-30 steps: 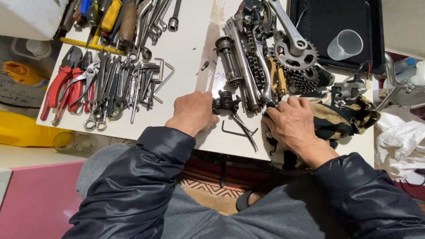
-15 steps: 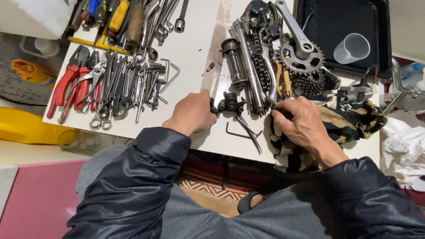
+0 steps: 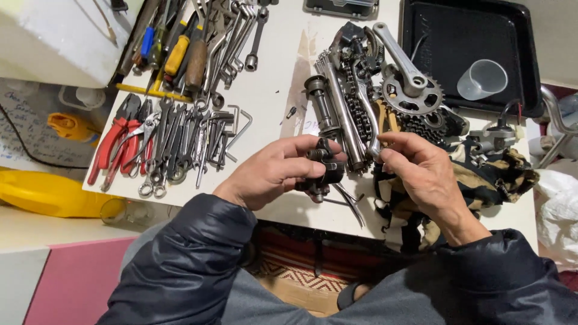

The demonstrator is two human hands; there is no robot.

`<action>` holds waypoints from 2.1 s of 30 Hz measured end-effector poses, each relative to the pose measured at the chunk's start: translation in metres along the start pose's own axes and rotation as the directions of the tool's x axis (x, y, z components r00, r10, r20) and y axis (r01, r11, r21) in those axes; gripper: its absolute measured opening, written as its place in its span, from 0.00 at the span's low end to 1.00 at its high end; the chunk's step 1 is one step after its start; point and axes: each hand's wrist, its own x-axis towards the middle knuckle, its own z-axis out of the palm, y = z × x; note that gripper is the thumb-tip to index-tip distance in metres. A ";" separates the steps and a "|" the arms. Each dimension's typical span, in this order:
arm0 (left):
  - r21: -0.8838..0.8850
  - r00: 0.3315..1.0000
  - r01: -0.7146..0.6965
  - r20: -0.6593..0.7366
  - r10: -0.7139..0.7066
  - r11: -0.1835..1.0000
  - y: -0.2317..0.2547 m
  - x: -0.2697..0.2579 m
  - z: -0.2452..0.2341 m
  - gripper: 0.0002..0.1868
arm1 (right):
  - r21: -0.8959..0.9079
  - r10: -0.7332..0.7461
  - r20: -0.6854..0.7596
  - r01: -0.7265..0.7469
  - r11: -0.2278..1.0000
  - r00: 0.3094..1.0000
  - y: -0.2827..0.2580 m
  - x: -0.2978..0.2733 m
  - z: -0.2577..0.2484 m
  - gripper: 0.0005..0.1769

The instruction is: The person uses an Allen key to tighten a screw on a black bicycle component held in their left hand. They rotate the component to access different sides and continue tightening the screw throughout the clip.

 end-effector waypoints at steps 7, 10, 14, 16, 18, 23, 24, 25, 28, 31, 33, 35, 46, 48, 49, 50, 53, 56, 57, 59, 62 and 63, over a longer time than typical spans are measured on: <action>-0.150 0.991 -0.033 0.127 0.052 0.988 -0.016 0.011 0.006 0.34 | 0.428 -0.135 -0.029 0.134 0.894 0.990 0.019 0.002 0.004 0.11; -0.174 0.989 -0.027 0.137 0.052 0.984 -0.019 0.015 0.009 0.35 | 0.504 -0.125 -0.053 0.135 0.853 0.991 0.022 0.002 0.002 0.09; -0.216 0.989 -0.024 0.136 0.054 0.976 -0.023 0.018 0.015 0.35 | 0.605 -0.097 -0.060 0.114 0.788 0.993 0.027 0.004 -0.003 0.09; -0.204 0.989 -0.025 0.135 0.053 0.979 -0.022 0.019 0.018 0.36 | 0.628 -0.095 -0.067 0.116 0.769 0.993 0.032 0.005 -0.004 0.09; -0.192 0.990 -0.026 0.134 0.052 0.981 -0.021 0.021 0.019 0.37 | 0.651 -0.093 -0.075 0.120 0.750 0.993 0.033 0.005 -0.004 0.10; -0.177 0.988 -0.046 0.135 0.071 0.983 -0.019 0.022 0.025 0.40 | 0.671 -0.123 -0.105 0.162 0.723 0.987 0.024 -0.002 0.000 0.10; -0.176 0.988 -0.044 0.139 0.069 0.983 -0.019 0.023 0.026 0.40 | 0.671 -0.121 -0.109 0.163 0.723 0.987 0.026 -0.002 0.000 0.10; -0.171 0.987 -0.060 0.136 0.084 0.983 -0.019 0.024 0.027 0.40 | 0.675 -0.132 -0.113 0.173 0.718 0.985 0.028 -0.002 0.000 0.10; -0.163 0.984 -0.090 0.135 0.113 0.983 -0.015 0.024 0.033 0.40 | 0.675 -0.146 -0.126 0.192 0.713 0.981 0.025 -0.003 0.000 0.11; -0.149 0.981 -0.139 0.114 0.156 0.979 -0.022 0.027 0.031 0.41 | 0.664 -0.145 -0.133 0.196 0.722 0.981 0.011 -0.006 0.000 0.10; -0.137 0.978 -0.173 0.094 0.187 0.975 -0.026 0.028 0.029 0.41 | 0.656 -0.141 -0.132 0.193 0.730 0.981 0.002 -0.009 -0.001 0.09; -0.033 0.965 -0.257 0.048 0.259 0.966 -0.026 0.027 0.030 0.41 | 0.626 -0.133 -0.134 0.187 0.757 0.982 -0.005 -0.013 -0.001 0.08; 0.529 0.865 -0.413 -0.026 0.501 0.741 -0.027 0.026 0.034 0.32 | 0.452 -0.214 -0.173 0.270 0.850 0.962 -0.009 -0.022 0.000 0.11; 0.557 0.859 -0.411 -0.028 0.512 0.721 -0.028 0.025 0.035 0.32 | 0.405 -0.219 -0.176 0.273 0.873 0.960 -0.009 -0.024 0.001 0.11; 0.577 0.850 -0.421 -0.017 0.526 0.700 -0.029 0.025 0.036 0.31 | 0.386 -0.242 -0.177 0.294 0.874 0.954 -0.009 -0.025 0.001 0.11; 0.596 0.842 -0.431 -0.005 0.540 0.678 -0.029 0.024 0.036 0.30 | 0.368 -0.266 -0.177 0.314 0.875 0.948 -0.008 -0.025 0.000 0.11; 0.607 0.836 -0.435 -0.002 0.549 0.665 -0.030 0.025 0.037 0.29 | 0.325 -0.313 -0.171 0.354 0.877 0.934 -0.006 -0.025 -0.001 0.10; 0.641 0.825 -0.437 0.005 0.565 0.632 -0.032 0.026 0.037 0.29 | 0.216 -0.382 -0.143 0.405 0.888 0.913 -0.011 -0.024 -0.003 0.09; 0.640 0.825 -0.436 0.003 0.565 0.633 -0.032 0.025 0.037 0.29 | 0.216 -0.381 -0.140 0.404 0.889 0.914 -0.009 -0.023 -0.003 0.09; 0.654 0.828 -0.428 0.008 0.560 0.623 -0.032 0.025 0.038 0.29 | 0.062 -0.475 -0.119 0.484 0.873 0.872 -0.006 -0.021 -0.004 0.07; 0.698 0.819 -0.414 0.005 0.574 0.584 -0.037 0.026 0.037 0.31 | -0.002 -0.583 -0.093 0.585 0.811 0.807 -0.014 -0.021 -0.003 0.07; 0.698 0.819 -0.412 0.002 0.574 0.585 -0.037 0.026 0.036 0.31 | -0.001 -0.583 -0.090 0.585 0.811 0.808 -0.017 -0.022 -0.002 0.07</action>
